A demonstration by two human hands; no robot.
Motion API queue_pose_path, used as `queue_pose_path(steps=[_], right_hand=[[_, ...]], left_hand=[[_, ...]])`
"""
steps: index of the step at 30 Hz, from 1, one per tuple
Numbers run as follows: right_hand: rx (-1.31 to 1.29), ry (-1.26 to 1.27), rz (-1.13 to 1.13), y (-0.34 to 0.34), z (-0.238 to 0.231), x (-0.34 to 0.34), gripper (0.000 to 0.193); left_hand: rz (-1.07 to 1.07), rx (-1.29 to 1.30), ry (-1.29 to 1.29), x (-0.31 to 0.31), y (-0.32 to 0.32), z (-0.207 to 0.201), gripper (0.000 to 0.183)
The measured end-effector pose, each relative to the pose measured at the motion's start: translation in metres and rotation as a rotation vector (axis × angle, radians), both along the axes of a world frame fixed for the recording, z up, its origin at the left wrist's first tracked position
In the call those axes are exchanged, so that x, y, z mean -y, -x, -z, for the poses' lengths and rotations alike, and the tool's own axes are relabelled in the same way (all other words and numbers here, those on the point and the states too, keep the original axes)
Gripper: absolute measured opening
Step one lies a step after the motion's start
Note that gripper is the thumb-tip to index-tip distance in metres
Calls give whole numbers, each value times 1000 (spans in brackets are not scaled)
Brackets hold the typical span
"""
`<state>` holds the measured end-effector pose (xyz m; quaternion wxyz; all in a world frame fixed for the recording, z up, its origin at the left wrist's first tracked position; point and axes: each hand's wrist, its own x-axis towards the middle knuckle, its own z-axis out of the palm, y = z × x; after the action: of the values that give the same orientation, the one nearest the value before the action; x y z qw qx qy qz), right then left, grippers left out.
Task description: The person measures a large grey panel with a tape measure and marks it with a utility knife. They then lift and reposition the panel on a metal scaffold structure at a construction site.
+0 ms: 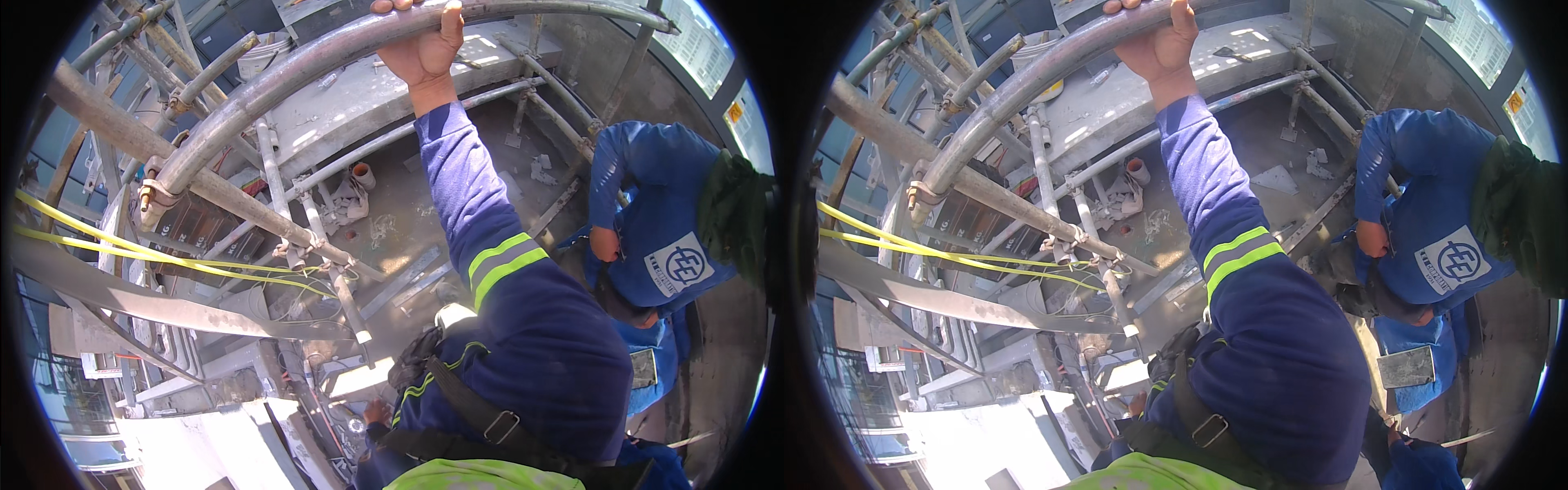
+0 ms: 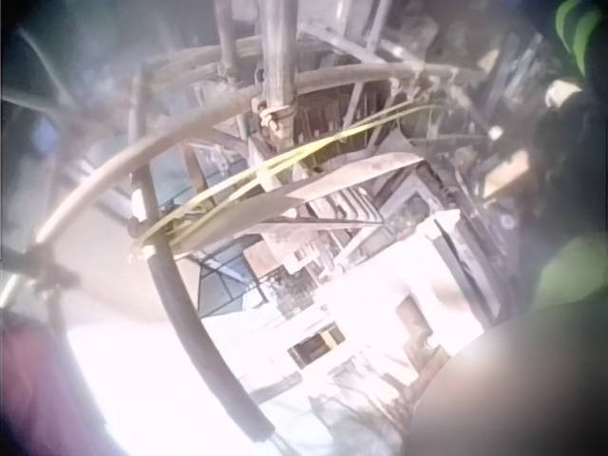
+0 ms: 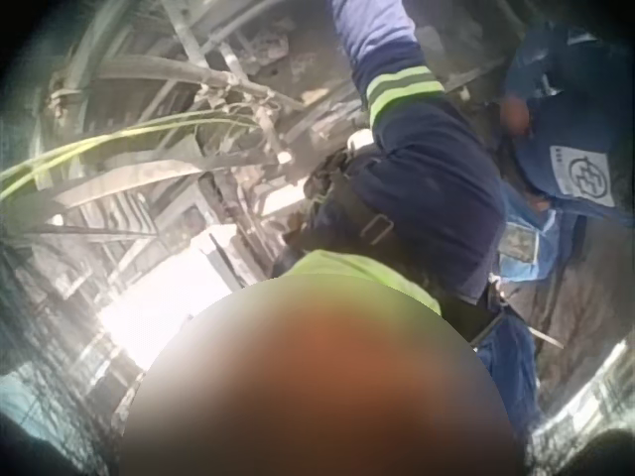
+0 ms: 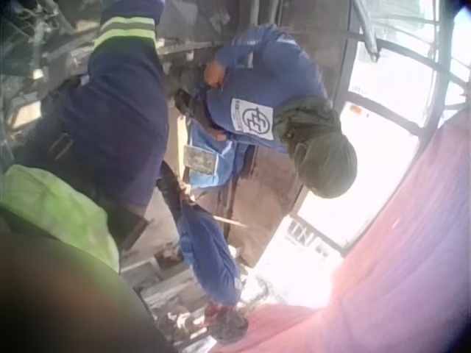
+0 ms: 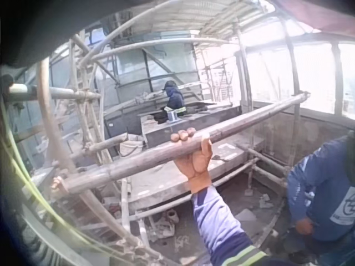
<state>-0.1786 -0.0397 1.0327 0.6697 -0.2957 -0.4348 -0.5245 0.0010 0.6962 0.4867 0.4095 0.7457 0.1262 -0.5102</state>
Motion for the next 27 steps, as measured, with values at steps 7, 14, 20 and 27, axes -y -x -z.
queue_pose_path(steps=[7,14,20,27], right_hand=[[-102,35,51,17,-3,8,49],[-124,34,101,10,-4,2,51],[-159,41,174,18,1,1,54],[-103,2,111,-1,-9,-8,52]], left_hand=[[321,247,159,-14,20,19,25],[418,396,-2,-18,34,13,39],[436,454,-112,6,57,-2,44],[470,534,-154,-7,30,8,43]])
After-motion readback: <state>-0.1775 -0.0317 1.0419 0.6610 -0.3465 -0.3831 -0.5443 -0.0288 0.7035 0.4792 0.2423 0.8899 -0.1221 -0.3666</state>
